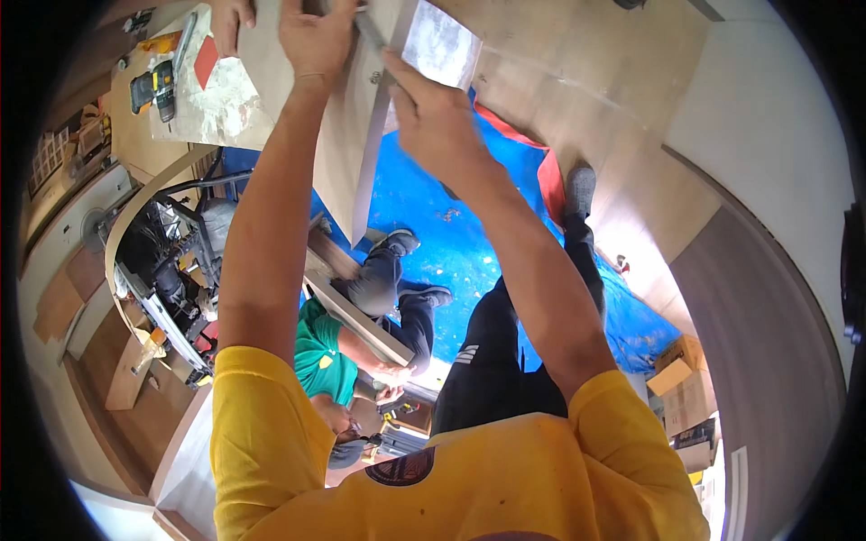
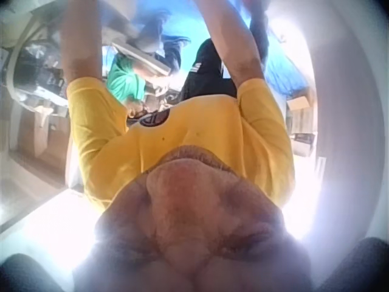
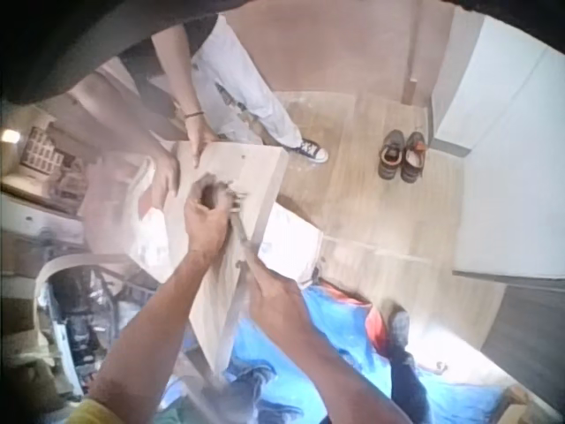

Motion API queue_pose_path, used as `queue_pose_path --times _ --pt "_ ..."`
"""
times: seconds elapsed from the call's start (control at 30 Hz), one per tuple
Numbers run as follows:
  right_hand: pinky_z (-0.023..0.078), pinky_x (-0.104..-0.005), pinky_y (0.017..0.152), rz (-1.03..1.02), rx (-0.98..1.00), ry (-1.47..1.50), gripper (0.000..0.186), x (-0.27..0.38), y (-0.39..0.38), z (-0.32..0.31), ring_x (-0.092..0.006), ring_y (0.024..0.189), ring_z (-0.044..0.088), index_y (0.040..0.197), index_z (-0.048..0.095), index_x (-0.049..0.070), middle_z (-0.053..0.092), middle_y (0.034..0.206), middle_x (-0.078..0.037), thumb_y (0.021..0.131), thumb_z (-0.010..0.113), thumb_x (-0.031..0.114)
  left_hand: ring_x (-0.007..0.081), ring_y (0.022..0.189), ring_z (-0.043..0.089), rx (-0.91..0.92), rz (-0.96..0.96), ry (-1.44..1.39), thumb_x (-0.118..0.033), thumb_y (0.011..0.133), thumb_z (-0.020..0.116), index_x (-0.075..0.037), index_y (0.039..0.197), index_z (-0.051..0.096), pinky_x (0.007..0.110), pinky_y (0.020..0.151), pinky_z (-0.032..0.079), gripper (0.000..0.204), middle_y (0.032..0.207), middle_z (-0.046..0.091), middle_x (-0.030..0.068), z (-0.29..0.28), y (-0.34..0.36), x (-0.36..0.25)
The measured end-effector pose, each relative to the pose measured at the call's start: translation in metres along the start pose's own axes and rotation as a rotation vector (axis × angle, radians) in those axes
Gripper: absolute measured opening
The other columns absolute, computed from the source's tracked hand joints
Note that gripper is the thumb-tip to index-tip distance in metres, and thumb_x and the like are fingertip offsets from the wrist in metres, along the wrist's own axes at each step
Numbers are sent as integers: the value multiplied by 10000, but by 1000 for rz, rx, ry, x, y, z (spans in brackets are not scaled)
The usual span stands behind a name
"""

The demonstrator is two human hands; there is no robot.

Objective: The person uses a hand file to shave down and smooth the edges of a plywood board while others assist in holding it in place.

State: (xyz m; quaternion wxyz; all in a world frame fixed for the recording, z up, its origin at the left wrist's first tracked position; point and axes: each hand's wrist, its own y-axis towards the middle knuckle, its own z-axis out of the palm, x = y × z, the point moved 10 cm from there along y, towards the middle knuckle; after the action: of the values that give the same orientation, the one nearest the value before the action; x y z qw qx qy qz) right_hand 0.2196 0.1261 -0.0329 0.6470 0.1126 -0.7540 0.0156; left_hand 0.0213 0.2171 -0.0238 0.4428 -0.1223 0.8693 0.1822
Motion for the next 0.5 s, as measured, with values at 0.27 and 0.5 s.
queue_pose_path --times 0.27,0.5 --pt "493 -331 605 219 119 31 451 -8 -72 -16 -172 612 560 1389 570 111 645 835 -200 945 587 36 421 1404 338 187 196 646 -399 756 750 -31 1395 483 496 1156 264 784 1481 415 263 -4 -57 -29" --pt "495 -339 615 289 136 113 445 -8 -70 9 -202 609 581 1386 567 94 655 863 -229 944 580 38 317 1274 496 25 76 265 -188 786 751 -9 1300 562 408 1098 352 576 1413 498 214 -21 -67 -17"
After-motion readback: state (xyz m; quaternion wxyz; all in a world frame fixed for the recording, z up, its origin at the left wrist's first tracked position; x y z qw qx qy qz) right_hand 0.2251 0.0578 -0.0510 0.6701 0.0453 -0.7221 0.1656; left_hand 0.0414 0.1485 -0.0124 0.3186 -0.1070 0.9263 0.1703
